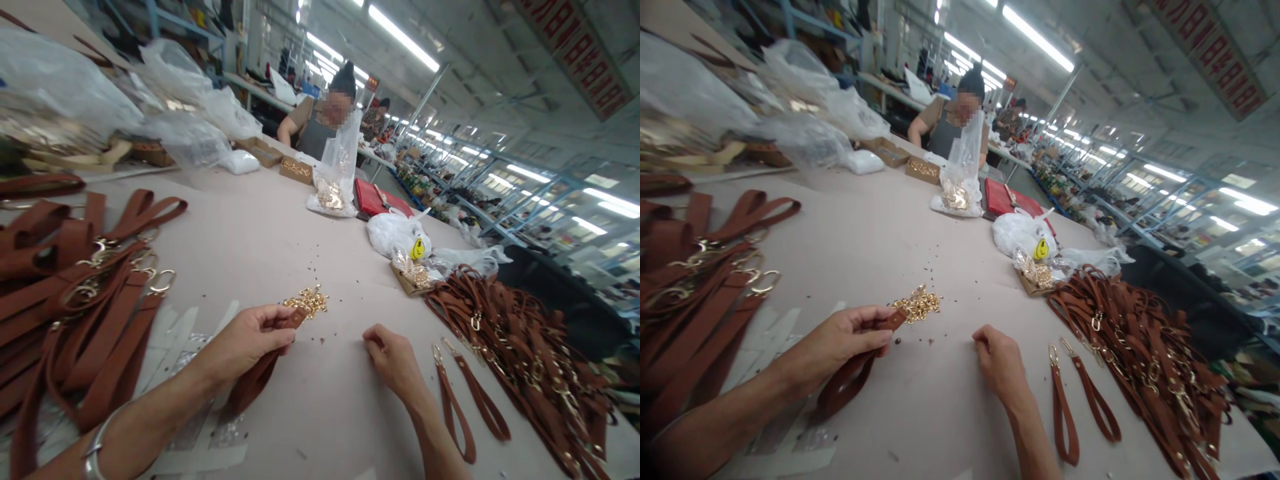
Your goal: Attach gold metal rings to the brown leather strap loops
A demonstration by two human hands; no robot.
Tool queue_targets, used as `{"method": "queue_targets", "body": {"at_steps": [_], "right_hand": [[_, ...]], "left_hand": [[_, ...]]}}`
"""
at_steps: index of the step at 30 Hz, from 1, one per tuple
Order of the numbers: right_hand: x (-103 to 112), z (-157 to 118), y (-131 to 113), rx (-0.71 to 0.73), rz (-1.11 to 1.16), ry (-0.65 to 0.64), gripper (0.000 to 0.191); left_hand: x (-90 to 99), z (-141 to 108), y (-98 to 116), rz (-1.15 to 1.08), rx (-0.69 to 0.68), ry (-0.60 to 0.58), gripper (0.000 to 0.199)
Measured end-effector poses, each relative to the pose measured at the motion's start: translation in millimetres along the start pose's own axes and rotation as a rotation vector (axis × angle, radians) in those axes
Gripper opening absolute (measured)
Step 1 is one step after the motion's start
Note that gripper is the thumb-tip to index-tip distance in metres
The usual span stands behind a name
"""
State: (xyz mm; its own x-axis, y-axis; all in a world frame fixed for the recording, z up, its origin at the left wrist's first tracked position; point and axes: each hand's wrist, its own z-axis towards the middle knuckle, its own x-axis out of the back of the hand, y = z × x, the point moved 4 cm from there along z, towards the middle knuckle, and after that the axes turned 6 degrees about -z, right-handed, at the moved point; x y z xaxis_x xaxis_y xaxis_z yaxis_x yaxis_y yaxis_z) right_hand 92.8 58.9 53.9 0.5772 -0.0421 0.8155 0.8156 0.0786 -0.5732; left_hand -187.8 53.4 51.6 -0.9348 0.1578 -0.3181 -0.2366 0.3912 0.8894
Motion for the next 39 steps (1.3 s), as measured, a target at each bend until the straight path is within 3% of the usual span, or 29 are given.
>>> {"method": "queue_targets", "body": {"at_steps": [4, 7, 10, 14, 18, 25, 31, 35, 39], "right_hand": [[-4.3, -2.0, -12.9, -0.053, 0.290, 0.016, 0.021], [-20.1, -5.4, -40.1, -0.083, 0.619, 0.060, 0.024], [-40.9, -9.1, -73.3, -0.041, 0.739, 0.029, 0.021], [-58.8, -11.4, -95.8, 0.088, 0.646, 0.071, 0.010], [-66.7, -11.6, -96.6, 0.204, 0.486, 0.163, 0.005], [-66.6, -13.2, -101.8, 0.305, 0.382, 0.201, 0.002], [-71.6, -12.7, -97.4, 0.244, 0.437, 0.216, 0.007], [-73.7, -12.9, -96.0, 0.268, 0.414, 0.236, 0.008], [-66.7, -15.3, -108.5, 0.479, 0.243, 0.271, 0.017]], "left_hand": [[-2.9, 1.6, -7.2, -0.007, -0.035, -0.031, 0.026], [-5.9, 0.4, -9.0, 0.028, -0.070, -0.049, 0.019], [-8.2, -2.4, -5.3, 0.027, -0.118, -0.049, 0.016], [-7.4, -5.7, 1.0, 0.058, -0.191, 0.002, 0.014], [-5.5, -6.7, 1.0, 0.084, -0.223, 0.027, 0.016], [-3.9, -6.9, -2.0, 0.112, -0.276, 0.072, 0.012], [-3.7, -9.8, 2.4, 0.170, -0.337, 0.090, 0.017], [-6.0, -7.8, -0.7, 0.072, -0.220, 0.056, 0.013], [-7.4, -3.6, -7.7, -0.048, -0.115, 0.015, 0.011]]}}
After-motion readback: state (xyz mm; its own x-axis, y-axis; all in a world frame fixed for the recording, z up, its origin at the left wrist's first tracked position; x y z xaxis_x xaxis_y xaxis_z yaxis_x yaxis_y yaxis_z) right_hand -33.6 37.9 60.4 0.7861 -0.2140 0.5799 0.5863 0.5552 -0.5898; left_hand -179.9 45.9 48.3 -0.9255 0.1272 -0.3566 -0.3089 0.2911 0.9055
